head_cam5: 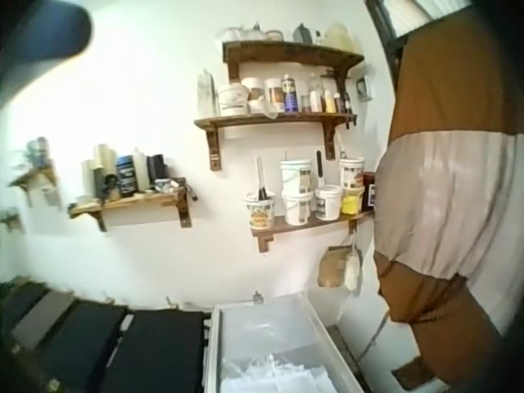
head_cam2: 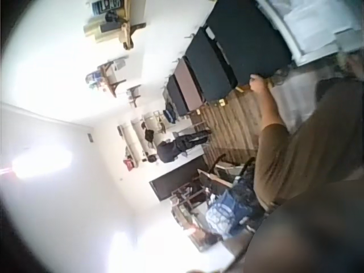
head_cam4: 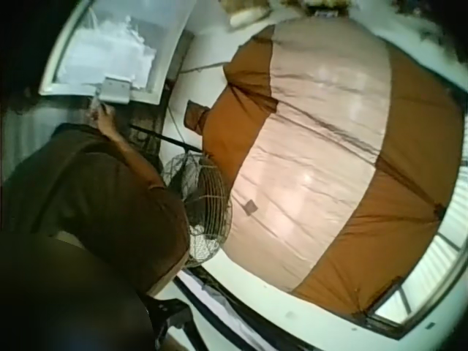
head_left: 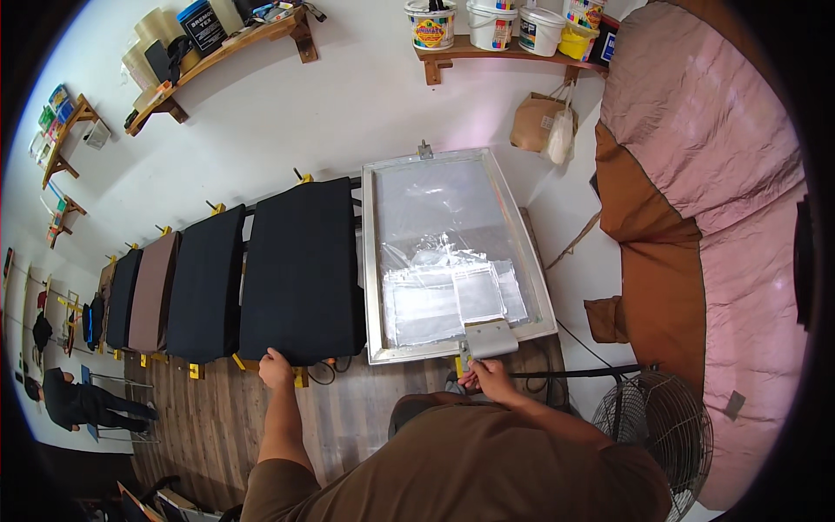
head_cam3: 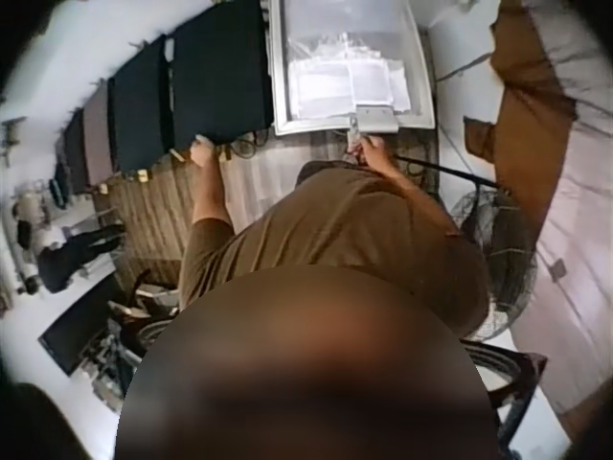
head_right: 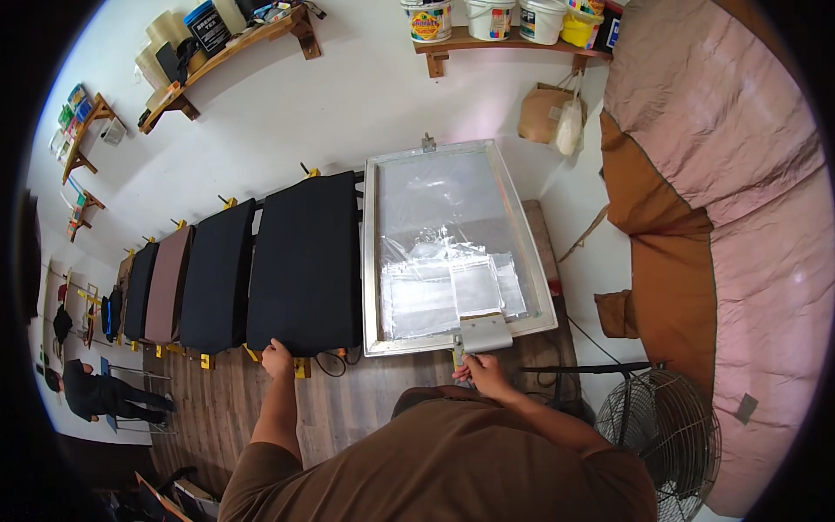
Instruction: The recorder is applying ink to several black shirts using a screen printing frame and a squeegee at a screen printing station.
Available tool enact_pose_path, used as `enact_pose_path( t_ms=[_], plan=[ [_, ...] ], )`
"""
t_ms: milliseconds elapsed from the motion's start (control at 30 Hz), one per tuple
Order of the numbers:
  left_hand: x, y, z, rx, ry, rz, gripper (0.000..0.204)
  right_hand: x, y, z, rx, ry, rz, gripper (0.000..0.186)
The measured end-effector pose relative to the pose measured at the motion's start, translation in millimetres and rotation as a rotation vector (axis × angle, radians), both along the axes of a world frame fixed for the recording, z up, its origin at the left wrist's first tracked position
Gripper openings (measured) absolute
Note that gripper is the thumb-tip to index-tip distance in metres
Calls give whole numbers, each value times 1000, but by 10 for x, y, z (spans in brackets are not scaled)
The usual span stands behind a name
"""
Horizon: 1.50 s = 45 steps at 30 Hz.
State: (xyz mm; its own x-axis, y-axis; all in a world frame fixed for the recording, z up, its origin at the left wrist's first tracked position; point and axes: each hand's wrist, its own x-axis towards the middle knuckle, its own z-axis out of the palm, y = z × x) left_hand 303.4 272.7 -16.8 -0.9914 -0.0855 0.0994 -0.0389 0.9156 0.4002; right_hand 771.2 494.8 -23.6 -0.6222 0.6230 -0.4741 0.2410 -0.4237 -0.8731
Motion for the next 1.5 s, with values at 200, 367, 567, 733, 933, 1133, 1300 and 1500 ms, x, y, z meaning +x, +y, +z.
enact_pose_path(
  t_ms=[200, 367, 567, 733, 933, 1133, 1300, 1500],
  plan=[
    [14, 44, 17, 14, 7, 22, 51, 17, 15, -32, 2, -9, -4, 41],
    [9, 1, 31, 13, -3, 25, 52, 14, 19, -33, 21, 0, 18, 41],
    [46, 52, 116, 26, -67, 28, 56, 20, 28, -7, 21, -6, 21, 40],
    [57, 64, 126, 38, -61, 28, 55, 11, 38, -31, 31, 17, 16, 38],
    [39, 60, 92, 17, -52, 14, 53, 26, 45, -39, 43, 37, 18, 37],
    [3, -10, 11, 41, 4, -5, 51, 29, 26, -121, 20, 68, -7, 35],
    [-2, 4, 1, 43, 0, -11, 50, 36, 42, -132, 16, 70, 6, 35],
    [-12, -12, -7, 51, 14, 7, 51, 21, 35, -83, 4, 59, 0, 35]
  ],
)
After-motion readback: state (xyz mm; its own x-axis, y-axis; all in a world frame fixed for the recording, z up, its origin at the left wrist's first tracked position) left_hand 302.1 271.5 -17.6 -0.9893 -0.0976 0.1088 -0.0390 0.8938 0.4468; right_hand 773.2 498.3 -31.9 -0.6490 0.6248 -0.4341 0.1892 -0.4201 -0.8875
